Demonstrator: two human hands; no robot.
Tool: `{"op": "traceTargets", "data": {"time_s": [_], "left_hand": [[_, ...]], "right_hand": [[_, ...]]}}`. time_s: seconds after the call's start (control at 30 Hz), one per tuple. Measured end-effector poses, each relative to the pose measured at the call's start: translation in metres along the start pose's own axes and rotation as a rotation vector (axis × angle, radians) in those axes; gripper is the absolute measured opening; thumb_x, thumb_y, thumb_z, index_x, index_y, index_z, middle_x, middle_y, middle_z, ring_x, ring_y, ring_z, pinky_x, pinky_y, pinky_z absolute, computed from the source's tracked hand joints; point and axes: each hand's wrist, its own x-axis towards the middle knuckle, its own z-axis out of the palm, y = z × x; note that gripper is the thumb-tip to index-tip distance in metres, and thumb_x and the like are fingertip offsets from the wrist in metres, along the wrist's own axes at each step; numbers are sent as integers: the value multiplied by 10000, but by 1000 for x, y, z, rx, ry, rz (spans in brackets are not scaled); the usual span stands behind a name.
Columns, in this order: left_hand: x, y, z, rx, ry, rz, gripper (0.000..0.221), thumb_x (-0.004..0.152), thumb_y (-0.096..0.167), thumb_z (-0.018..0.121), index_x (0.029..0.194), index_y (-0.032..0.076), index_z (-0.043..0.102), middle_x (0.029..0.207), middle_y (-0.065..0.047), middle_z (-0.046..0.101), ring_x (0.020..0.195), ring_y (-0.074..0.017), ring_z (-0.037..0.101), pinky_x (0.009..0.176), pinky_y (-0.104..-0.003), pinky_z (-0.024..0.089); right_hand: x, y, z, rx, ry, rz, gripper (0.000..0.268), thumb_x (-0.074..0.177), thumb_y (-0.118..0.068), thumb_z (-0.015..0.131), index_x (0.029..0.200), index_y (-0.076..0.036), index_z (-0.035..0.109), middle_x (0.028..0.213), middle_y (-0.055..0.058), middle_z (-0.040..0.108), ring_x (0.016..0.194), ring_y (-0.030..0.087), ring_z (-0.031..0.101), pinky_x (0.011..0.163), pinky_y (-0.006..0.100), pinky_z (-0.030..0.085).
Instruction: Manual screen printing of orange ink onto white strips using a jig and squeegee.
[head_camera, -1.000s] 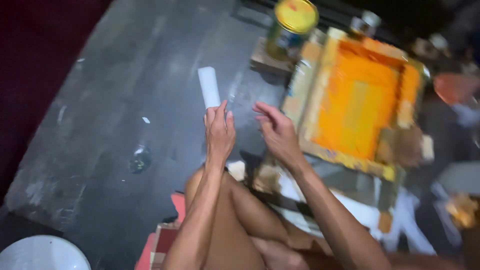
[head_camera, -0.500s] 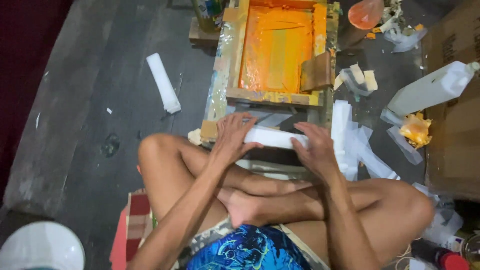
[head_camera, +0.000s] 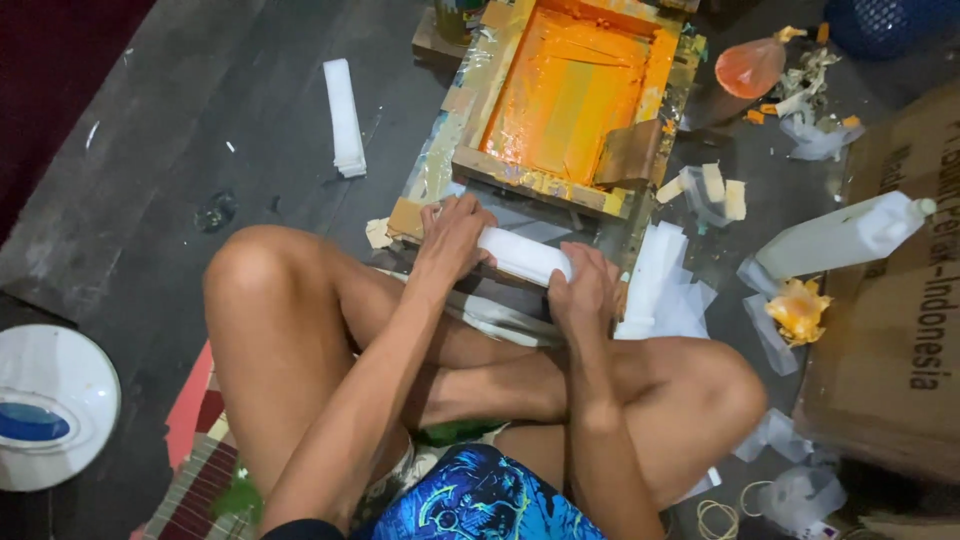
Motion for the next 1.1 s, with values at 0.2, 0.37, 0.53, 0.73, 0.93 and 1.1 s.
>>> {"op": "traceTargets", "data": {"time_s": [0.2, 0.37, 0.53, 0.73, 0.93, 1.1], "left_hand": [[6, 3, -5, 28, -38, 18, 528, 667, 235, 931, 1144, 191, 710, 1096, -50, 577, 1137, -297, 541, 1082, -634, 257], [0, 11, -44, -3, -118, 55, 376, 764, 234, 875, 1107, 200, 724, 1070, -63, 589, 1108, -316, 572, 1090, -627, 248], [4, 16, -73, 44, -187, 159, 163, 970, 255, 684, 1052, 119, 720, 1072, -110, 613, 1066, -312, 607, 1121, -597, 254], [-2, 24, -101, -420, 4, 335, 359, 990, 113, 607, 1258, 305, 750, 954, -105, 623, 953, -370, 660, 878, -456, 555], [-8, 13, -88, -489, 199, 491, 321, 999, 131, 639, 1274, 257, 748, 965, -77, 602, 929, -326, 613, 889, -414, 542], [-29, 9, -91, -562, 75, 413, 657, 900, 444, 756, 1372, 6, 627, 963, -186, 596, 953, -387, 597, 920, -517, 496]], "right_hand": [[-2, -17, 8, 7, 73, 58, 460, 886, -214, 623, 1344, -208, 674, 1331, 1, 602, 1309, 291, 482, 1078, 515, 405], [-4, -13, 9, 59, 161, 44, 479, 868, -236, 600, 1342, -222, 664, 1307, -6, 596, 1308, 283, 469, 1067, 517, 403], [-10, -37, -4, 138, 237, 131, 524, 824, -261, 577, 1333, -191, 682, 1293, 35, 619, 1293, 318, 486, 1046, 574, 407], [-19, -86, -59, 255, 744, -31, 337, 977, -118, 628, 1304, -42, 659, 1275, 132, 628, 1190, 331, 619, 1004, 433, 491], [-25, -95, -56, 1181, 250, 298, 550, 1012, -200, 517, 1514, -13, 394, 1322, 267, 634, 889, 309, 767, 653, 251, 627], [-34, -98, -64, 1187, 331, 206, 639, 950, 37, 562, 1553, -73, 384, 1036, 160, 650, 780, 188, 732, 676, 288, 687]]}}
